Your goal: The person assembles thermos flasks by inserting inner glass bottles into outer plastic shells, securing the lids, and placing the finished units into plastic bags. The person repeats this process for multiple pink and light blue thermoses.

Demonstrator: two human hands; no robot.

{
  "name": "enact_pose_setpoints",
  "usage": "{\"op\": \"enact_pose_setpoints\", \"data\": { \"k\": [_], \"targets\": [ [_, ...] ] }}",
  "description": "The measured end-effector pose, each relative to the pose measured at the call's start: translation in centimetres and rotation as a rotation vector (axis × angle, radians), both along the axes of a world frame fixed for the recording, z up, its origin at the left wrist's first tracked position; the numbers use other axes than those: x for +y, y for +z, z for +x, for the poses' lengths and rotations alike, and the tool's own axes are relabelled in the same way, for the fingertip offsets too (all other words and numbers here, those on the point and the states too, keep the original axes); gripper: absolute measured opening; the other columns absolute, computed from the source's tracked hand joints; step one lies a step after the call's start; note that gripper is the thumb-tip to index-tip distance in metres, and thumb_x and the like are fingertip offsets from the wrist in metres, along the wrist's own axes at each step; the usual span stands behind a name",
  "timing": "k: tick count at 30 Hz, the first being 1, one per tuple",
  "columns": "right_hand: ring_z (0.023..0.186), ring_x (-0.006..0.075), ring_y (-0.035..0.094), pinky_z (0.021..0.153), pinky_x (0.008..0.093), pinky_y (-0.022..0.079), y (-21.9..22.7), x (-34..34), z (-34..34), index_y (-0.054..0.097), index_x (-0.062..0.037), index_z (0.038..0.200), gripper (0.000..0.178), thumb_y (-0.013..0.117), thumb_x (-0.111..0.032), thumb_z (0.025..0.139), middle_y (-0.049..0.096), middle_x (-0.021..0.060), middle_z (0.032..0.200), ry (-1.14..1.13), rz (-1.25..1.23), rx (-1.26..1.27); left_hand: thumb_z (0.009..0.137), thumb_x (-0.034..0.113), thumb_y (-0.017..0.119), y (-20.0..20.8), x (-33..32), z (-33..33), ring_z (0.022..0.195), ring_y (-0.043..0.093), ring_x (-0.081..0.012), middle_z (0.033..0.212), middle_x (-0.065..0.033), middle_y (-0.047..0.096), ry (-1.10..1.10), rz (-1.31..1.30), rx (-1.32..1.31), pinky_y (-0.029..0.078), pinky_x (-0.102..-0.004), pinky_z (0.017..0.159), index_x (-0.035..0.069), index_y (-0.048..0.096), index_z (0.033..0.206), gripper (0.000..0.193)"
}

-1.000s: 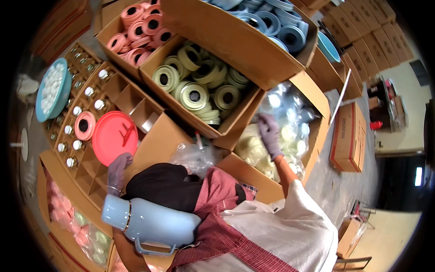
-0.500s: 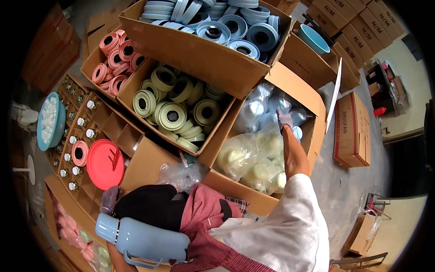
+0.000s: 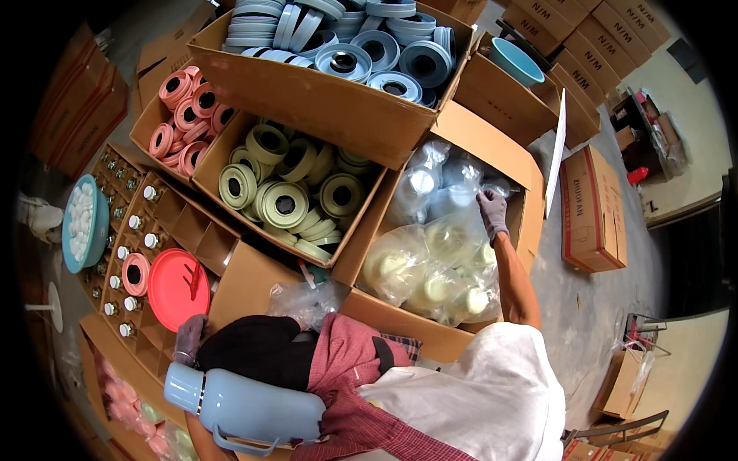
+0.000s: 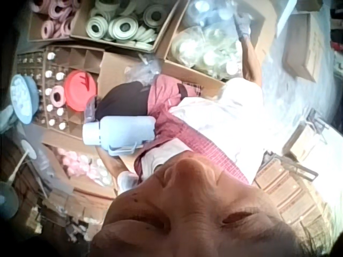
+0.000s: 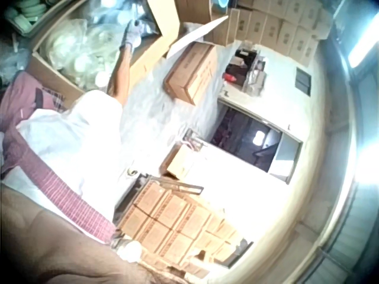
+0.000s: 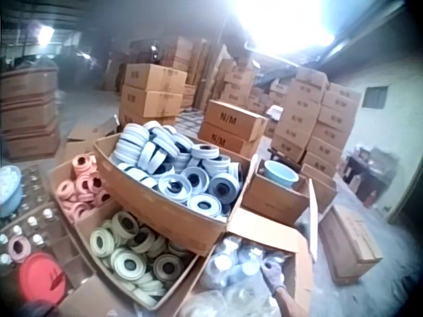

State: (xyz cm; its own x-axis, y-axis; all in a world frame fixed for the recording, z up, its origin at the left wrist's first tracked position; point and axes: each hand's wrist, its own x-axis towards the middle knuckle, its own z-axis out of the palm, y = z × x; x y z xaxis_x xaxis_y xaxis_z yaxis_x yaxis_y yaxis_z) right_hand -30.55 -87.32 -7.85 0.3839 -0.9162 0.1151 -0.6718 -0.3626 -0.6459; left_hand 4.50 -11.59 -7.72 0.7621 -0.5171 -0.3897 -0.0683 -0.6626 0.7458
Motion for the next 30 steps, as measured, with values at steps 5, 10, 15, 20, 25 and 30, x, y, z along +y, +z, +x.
{"op": "enact_pose_setpoints", "data": {
  "k": [5,10,15,20,25,30],
  "targets": [
    [0.076,0.0109,0.060,0.069,0.0283,0.049,5.1,3.1,3.6,0.071,0.0003,0.091,0.024,0.066,-0.023,0.087,0.067,0.0044,0.084,0.228,0.234,-0.220,0.096,0.025,0.050,1.1,-1.4,-0.2,0.073,0.057,-0.0113,0.081,-0.0042,0.063,0.021,-0.018,0.012,0.046,-0.0254,0.067,0.003,0.066,0.095,0.027],
    [0.078,0.0089,0.057,0.071,0.0245,0.047,10.8,23.7,20.6,0.066,0.0020,0.094,0.032,0.067,-0.030,0.090,0.062,-0.0005,0.080,1.096,0.778,0.004,0.099,0.027,0.050,0.0,-1.2,0.5,0.082,0.059,-0.0120,0.090,-0.0046,0.065,0.122,-0.190,0.121,0.048,-0.0264,0.076,0.001,0.065,0.102,0.030],
    [0.075,0.0150,0.067,0.071,0.0313,0.057,8.3,46.0,35.9,0.065,-0.0092,0.092,0.012,0.065,-0.021,0.091,0.068,0.0037,0.083,0.975,2.079,-0.396,0.101,0.030,0.049,3.7,-2.4,-0.5,0.105,0.060,-0.0172,0.120,-0.0069,0.064,0.291,-0.441,0.370,0.047,-0.0324,0.096,0.005,0.060,0.124,0.036],
    [0.093,0.0204,0.068,0.084,0.0428,0.057,8.0,57.8,47.2,0.067,-0.0137,0.105,0.020,0.063,-0.028,0.093,0.070,0.0037,0.101,0.923,2.194,-0.570,0.098,0.020,0.052,6.5,-3.1,-1.7,0.114,0.057,-0.0220,0.126,-0.0106,0.060,0.394,-0.452,0.069,0.046,-0.0339,0.100,0.003,0.055,0.130,0.036],
    [0.108,0.0195,0.059,0.094,0.0336,0.047,11.6,57.9,45.4,0.053,-0.0079,0.131,0.047,0.055,-0.040,0.097,0.059,0.0073,0.123,1.319,1.330,-0.292,0.095,0.026,0.058,-1.1,0.9,0.6,0.113,0.059,-0.0207,0.126,-0.0105,0.060,0.782,-1.211,0.381,0.051,-0.0332,0.095,0.003,0.057,0.128,0.040],
    [0.124,0.0320,0.053,0.103,0.0388,0.044,9.9,51.5,37.4,0.043,-0.0066,0.143,0.075,0.076,-0.024,0.078,0.050,0.0166,0.138,2.009,-0.118,-0.260,0.098,0.025,0.052,-1.8,1.9,2.6,0.117,0.057,-0.0236,0.130,-0.0112,0.058,0.573,-1.567,0.589,0.047,-0.0357,0.100,0.002,0.050,0.134,0.042]
  ]
}}
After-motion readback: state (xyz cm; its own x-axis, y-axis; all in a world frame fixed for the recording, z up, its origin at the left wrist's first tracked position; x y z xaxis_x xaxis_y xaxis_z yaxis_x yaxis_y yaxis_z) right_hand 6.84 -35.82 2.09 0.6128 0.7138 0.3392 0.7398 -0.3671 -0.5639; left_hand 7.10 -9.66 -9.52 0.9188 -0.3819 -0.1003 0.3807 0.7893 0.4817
